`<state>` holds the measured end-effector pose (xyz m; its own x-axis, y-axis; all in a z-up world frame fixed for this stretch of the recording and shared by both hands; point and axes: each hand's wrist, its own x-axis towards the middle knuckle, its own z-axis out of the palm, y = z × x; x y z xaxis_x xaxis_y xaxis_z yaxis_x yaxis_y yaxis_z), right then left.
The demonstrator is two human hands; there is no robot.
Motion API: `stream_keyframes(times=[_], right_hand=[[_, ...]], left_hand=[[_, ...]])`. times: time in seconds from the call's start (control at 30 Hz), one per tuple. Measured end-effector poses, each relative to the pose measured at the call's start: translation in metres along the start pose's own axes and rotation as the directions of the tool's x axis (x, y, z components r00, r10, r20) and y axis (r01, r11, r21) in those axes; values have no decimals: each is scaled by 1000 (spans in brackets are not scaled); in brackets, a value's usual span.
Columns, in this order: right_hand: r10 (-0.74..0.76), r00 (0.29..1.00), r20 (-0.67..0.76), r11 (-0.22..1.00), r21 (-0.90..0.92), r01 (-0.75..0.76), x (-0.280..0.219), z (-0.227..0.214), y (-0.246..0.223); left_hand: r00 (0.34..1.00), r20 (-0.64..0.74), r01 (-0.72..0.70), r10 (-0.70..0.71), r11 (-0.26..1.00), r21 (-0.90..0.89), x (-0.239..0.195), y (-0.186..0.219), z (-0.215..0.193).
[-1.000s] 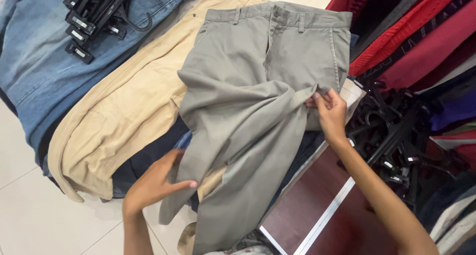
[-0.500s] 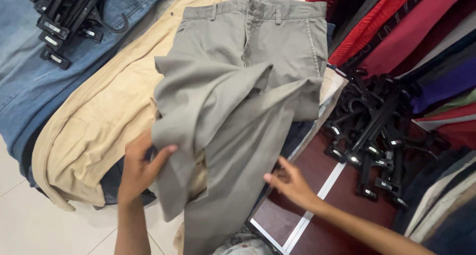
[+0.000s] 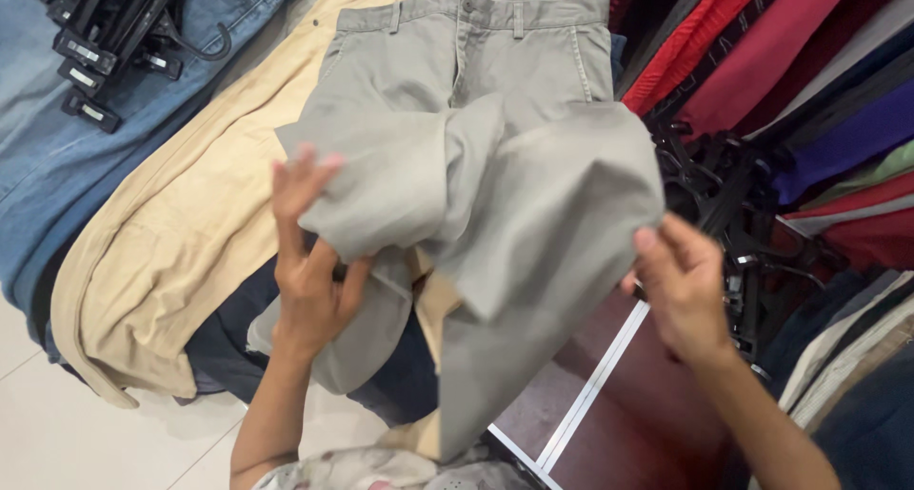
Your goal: The person picks up pairs of trousers from a pile, folds them, and attaches them to hangers with clips. The person handles dark blue, gray, and beige trousers, smoothing the fabric and securing the waistband to the hanger before placing them on a rack.
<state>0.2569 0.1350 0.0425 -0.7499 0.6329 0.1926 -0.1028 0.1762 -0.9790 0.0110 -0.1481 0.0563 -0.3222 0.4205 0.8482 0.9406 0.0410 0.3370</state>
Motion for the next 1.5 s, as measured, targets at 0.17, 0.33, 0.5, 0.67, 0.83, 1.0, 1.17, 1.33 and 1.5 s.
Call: stream_keyframes(times=[0.17, 0.33, 0.5, 0.67, 0.83, 1.0, 1.17, 1.33, 1.5], right_hand=[[-41, 997, -68, 990, 135, 50, 52, -10, 45], [80, 996, -25, 996, -48, -81, 70, -10, 103], [-144, 965, -221, 925, -376, 52, 49, -3, 101], [-411, 904, 115, 660, -647, 382, -12, 31, 75], [-508, 560, 655, 356, -432, 829, -41, 59, 57], [-363, 388, 847, 158, -354, 922, -47, 57, 47], [-252, 382, 889, 172, -347, 922, -48, 50, 53], [-227, 463, 857, 494, -309, 813, -31, 15, 52], [-220, 804, 553, 776, -400, 488, -5, -47, 35]], left_hand=[[991, 134, 1, 8, 997, -73, -10, -13, 4], [927, 265, 302, -266, 947, -106, -20, -23, 9], [911, 286, 347, -297, 927, -143, -13, -19, 12], [928, 298, 272, -224, 953, -131, 8, -7, 28], [988, 152, 45, -23, 989, -144, 24, -3, 46], [982, 179, -68, 68, 998, -7, 25, -16, 76], [982, 186, -48, 40, 998, 38, 9, -30, 104], [969, 233, 87, -79, 996, -22, -1, -36, 103], [972, 215, 119, -97, 988, -93, 1, -33, 99]])
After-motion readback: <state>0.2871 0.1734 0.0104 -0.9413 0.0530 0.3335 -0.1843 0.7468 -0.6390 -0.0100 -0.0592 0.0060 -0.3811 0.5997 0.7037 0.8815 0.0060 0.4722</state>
